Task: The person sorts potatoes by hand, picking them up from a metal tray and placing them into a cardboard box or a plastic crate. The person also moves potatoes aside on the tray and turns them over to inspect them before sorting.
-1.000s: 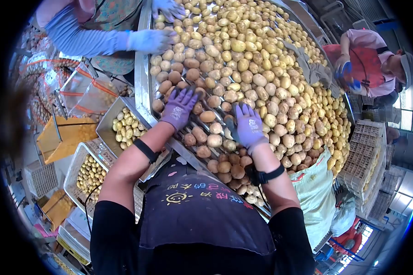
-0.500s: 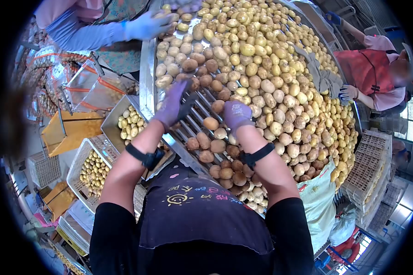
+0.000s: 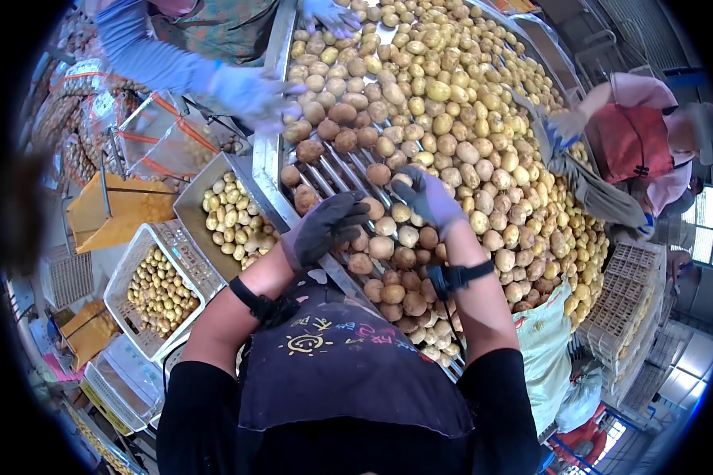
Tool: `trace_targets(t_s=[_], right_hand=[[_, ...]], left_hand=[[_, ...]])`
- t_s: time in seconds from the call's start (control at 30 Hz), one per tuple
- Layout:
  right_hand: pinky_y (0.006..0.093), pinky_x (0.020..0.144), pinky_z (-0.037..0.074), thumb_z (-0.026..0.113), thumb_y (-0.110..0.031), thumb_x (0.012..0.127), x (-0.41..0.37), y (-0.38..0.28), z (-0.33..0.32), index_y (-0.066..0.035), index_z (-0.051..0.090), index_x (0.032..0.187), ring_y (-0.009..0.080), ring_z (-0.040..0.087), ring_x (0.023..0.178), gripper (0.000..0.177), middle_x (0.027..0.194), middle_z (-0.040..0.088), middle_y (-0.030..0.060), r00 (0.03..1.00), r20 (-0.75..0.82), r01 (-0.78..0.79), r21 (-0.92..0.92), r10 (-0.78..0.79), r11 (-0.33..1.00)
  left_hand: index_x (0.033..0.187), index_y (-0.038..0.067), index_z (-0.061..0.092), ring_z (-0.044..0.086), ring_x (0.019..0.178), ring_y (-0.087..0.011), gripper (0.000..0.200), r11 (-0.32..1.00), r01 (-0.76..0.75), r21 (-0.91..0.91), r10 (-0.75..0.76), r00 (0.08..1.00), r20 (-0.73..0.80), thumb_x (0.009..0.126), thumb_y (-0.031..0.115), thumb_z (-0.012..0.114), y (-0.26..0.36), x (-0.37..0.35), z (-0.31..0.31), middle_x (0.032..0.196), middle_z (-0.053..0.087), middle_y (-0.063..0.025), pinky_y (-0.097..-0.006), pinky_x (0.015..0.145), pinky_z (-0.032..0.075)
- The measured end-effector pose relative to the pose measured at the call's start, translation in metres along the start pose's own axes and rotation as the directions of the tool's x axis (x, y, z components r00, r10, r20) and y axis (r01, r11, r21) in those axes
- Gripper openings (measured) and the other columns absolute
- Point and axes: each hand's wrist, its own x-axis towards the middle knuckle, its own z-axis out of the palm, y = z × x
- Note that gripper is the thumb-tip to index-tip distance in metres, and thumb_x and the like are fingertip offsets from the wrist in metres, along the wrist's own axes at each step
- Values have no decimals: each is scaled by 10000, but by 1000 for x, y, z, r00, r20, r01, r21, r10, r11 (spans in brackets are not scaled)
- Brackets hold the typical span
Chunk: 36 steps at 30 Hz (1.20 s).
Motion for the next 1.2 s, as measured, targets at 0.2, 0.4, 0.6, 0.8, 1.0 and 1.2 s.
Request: trace_targets(t_s=[0.2,0.4,0.6,0.8,1.0,1.2], right_hand=[[350,966,504,643,-225,953,-18,-1,11,-71,524,1380,207,616,1149,469,1304,623,98,942,85,332,-87,-325,939],[456,959,506,592,-129,829,-43,-3,37,-133,564,1310,364,597,1171,481,1333,588,159,991,100,134,-788,-90,600],[459,985,500,649,-197,830,-46,15,49,-138,540,1368,375,574,1217,552,1366,570,198,991,33,108,-790,-133,603],[526,1041,415,584,-361,881,-63,25,43,-89,505,1399,401,559,1217,591,1413,522,216,961,-152,35,-758,-229,651],[540,1162,260,572,-554,890,-85,-8,73,-47,354,1490,537,321,1381,815,1494,370,308,1000,-20,-15,-745,1,667],[475,913,493,606,-219,951,-11,-46,10,-24,565,1253,407,614,1078,362,1132,642,235,886,-322,189,-406,-334,894]], left_hand=[[1428,108,464,594,1135,-139,469,997,68,-24,-63,984,168,1022,325,550,-19,0,-12,1286,601,-28,-285,945,492],[1442,121,438,650,1048,-111,498,999,10,-42,-9,1000,26,1004,298,594,31,-63,-21,1220,637,-19,-240,791,508],[1255,21,560,639,1086,-260,262,795,-600,-91,575,793,-200,1033,133,479,123,-74,-245,1175,651,-124,-359,977,529],[1495,-13,301,556,1222,-323,744,749,-621,230,585,457,-670,966,406,615,165,-96,-236,1421,494,-178,-396,1081,404],[1285,53,589,629,1074,-274,364,81,-303,950,882,465,73,927,65,651,60,-51,-97,1166,632,-113,-343,901,519],[1506,100,366,338,1446,-337,645,-645,89,759,359,912,198,962,417,505,27,40,-19,1543,375,-196,-506,1188,193]])
